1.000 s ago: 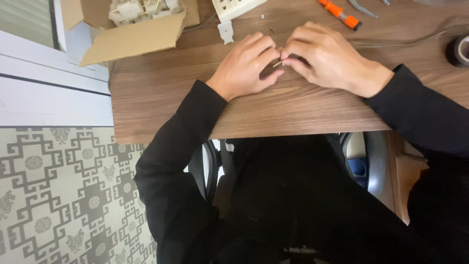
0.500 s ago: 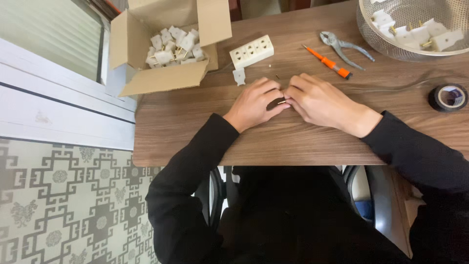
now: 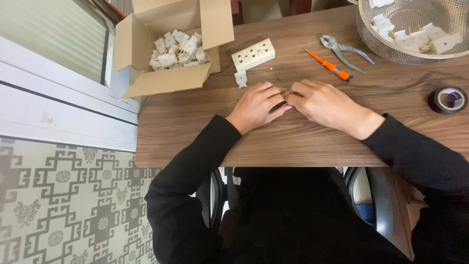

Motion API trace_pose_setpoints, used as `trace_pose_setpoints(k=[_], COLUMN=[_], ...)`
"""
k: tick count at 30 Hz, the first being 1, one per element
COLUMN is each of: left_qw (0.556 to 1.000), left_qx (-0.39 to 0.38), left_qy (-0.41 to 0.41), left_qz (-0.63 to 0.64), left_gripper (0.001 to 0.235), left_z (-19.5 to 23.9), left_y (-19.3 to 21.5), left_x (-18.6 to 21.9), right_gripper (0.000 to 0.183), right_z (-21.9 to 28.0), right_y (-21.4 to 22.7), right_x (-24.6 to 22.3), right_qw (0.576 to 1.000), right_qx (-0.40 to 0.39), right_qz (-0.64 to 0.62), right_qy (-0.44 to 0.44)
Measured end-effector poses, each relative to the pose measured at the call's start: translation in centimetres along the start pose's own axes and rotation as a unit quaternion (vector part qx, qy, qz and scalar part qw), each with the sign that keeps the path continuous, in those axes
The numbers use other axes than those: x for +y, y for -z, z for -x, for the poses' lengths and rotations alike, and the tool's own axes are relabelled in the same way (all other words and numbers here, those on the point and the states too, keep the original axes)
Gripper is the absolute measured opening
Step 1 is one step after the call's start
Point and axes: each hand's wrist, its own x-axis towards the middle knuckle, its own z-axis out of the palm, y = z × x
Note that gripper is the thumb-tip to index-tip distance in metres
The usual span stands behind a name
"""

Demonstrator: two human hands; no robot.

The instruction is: The person assembles a white electrical plug by fitting internal metal components into the plastic casing and using a screwdriver to secure the housing.

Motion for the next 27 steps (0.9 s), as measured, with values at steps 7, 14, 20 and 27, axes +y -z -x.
trace_pose_setpoints(k=[7,14,20,27], left_qw=[1.000,0.999,0.999,0.998], left_qx=[0.002,-0.028,-0.022,-0.013], left_qy=[0.018,0.024,0.004,0.021], left_qz=[0.004,0.018,0.036,0.063], left_gripper=[0.023,0.022,0.021,0.022], left_z=[0.0,-0.4,-1.6,-1.5], left_y=[0.1,0.7,2.3,2.0], left_x=[0.2,1.1,1.3,1.1], right_gripper=[0.019,0.020,0.017,0.012], right_z=[1.4,2.4,2.4,2.7], right_y=[-0.8,-0.2,0.5,0.6], right_x=[0.5,0.9,1.9,2.0], right_qw=[0.998,0.995,0.995,0.998], right_qx=[0.005,0.028,0.041,0.020], right_qz=[0.040,0.032,-0.009,-0.016], right_qy=[0.051,0.090,0.087,0.064])
